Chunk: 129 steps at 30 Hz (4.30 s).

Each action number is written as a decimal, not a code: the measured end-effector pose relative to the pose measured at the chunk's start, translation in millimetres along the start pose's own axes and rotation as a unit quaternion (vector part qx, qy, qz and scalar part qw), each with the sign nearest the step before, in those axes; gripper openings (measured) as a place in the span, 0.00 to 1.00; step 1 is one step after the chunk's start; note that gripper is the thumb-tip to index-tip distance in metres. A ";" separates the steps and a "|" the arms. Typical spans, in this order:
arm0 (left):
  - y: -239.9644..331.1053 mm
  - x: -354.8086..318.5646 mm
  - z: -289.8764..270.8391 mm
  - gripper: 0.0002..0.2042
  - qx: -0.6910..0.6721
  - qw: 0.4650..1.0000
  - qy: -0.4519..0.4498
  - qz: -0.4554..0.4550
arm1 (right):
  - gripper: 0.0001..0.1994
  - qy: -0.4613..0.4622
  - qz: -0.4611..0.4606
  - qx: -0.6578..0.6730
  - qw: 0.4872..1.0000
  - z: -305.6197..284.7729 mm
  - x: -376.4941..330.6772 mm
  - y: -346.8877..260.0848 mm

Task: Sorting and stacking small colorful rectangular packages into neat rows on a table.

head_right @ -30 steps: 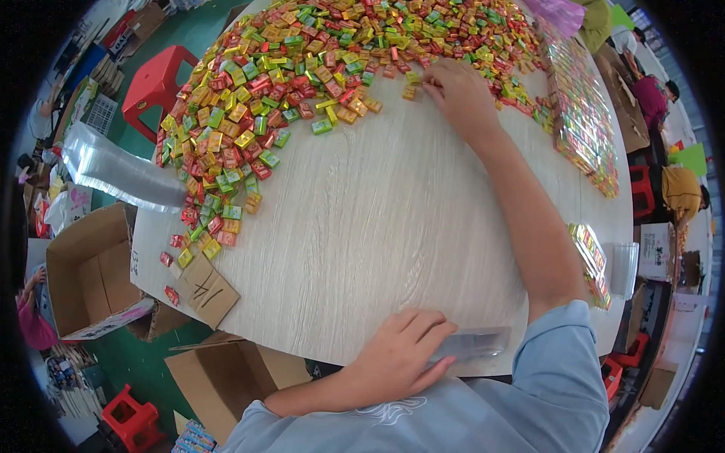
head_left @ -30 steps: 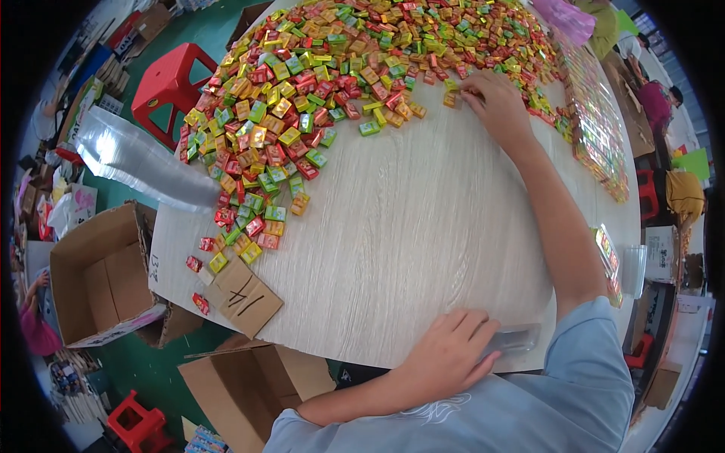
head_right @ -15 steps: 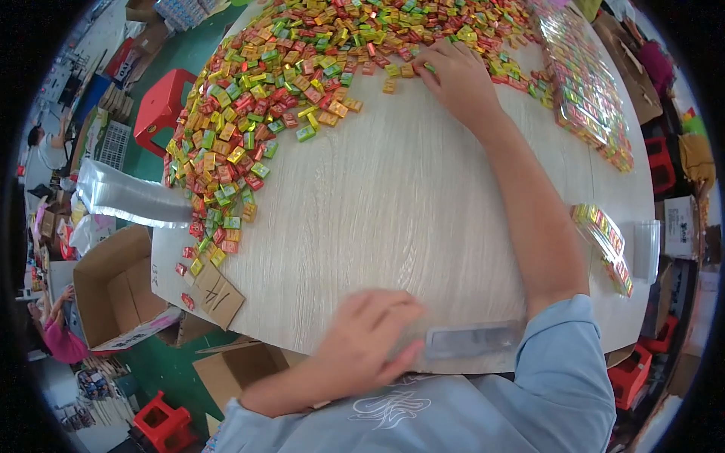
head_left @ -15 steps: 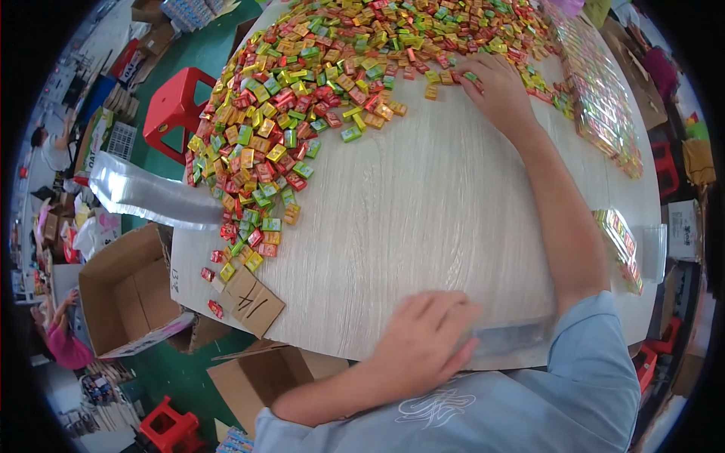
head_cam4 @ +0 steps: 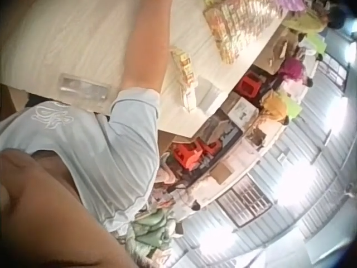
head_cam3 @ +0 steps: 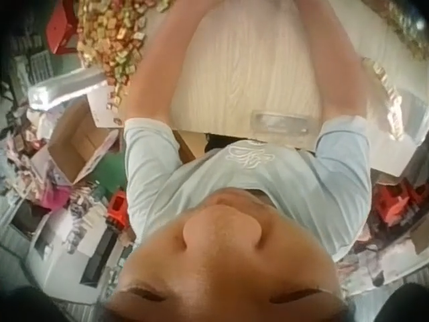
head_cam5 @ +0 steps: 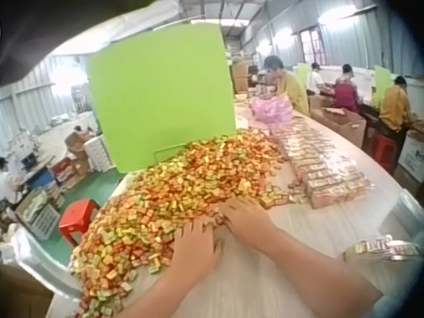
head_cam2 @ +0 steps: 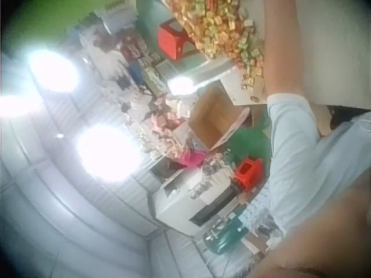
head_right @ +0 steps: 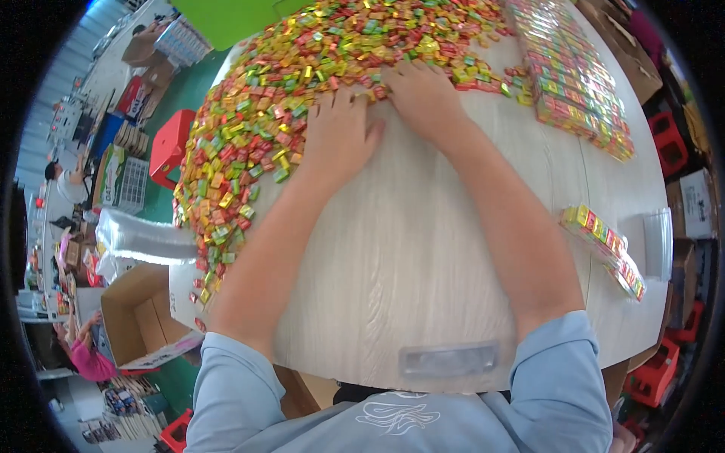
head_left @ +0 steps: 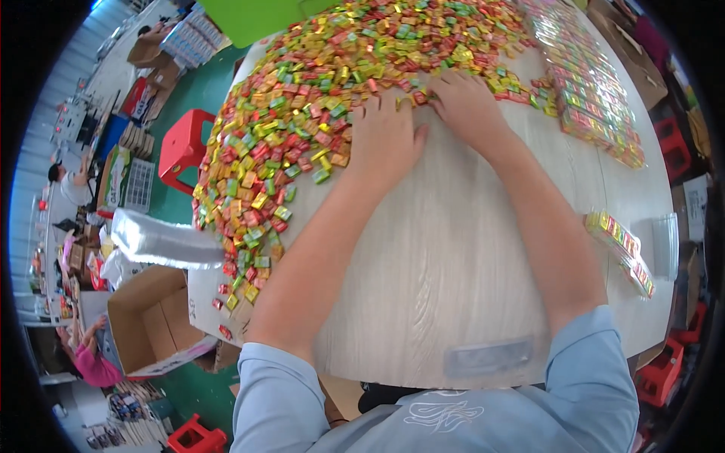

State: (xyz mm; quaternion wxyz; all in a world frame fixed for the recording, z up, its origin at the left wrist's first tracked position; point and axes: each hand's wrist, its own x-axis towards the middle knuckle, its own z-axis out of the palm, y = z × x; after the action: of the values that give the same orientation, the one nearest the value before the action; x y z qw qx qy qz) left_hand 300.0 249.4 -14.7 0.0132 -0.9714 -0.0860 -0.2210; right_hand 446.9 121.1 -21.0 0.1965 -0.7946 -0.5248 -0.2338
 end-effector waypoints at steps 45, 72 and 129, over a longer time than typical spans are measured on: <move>69.7 -130.0 -82.6 0.27 -0.167 0.972 -0.104 0.130 | 0.08 -0.086 -0.066 0.266 0.958 -98.8 -108.2 -58.0; 48.5 -95.7 -51.8 0.14 -0.293 0.950 -0.082 0.067 | 0.15 -0.213 0.061 0.317 0.922 -112.9 -119.5 -65.0; 28.6 -117.3 -95.1 0.21 -0.280 0.944 -0.144 0.103 | 0.05 -0.242 -0.014 0.239 0.940 -139.6 -133.2 -52.4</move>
State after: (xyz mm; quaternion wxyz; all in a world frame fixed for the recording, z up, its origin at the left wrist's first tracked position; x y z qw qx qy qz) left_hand 160.2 196.3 20.8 -0.2490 -0.9609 0.0788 -0.0917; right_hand 330.0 -36.1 19.1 0.2440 -0.7496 -0.6079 0.0953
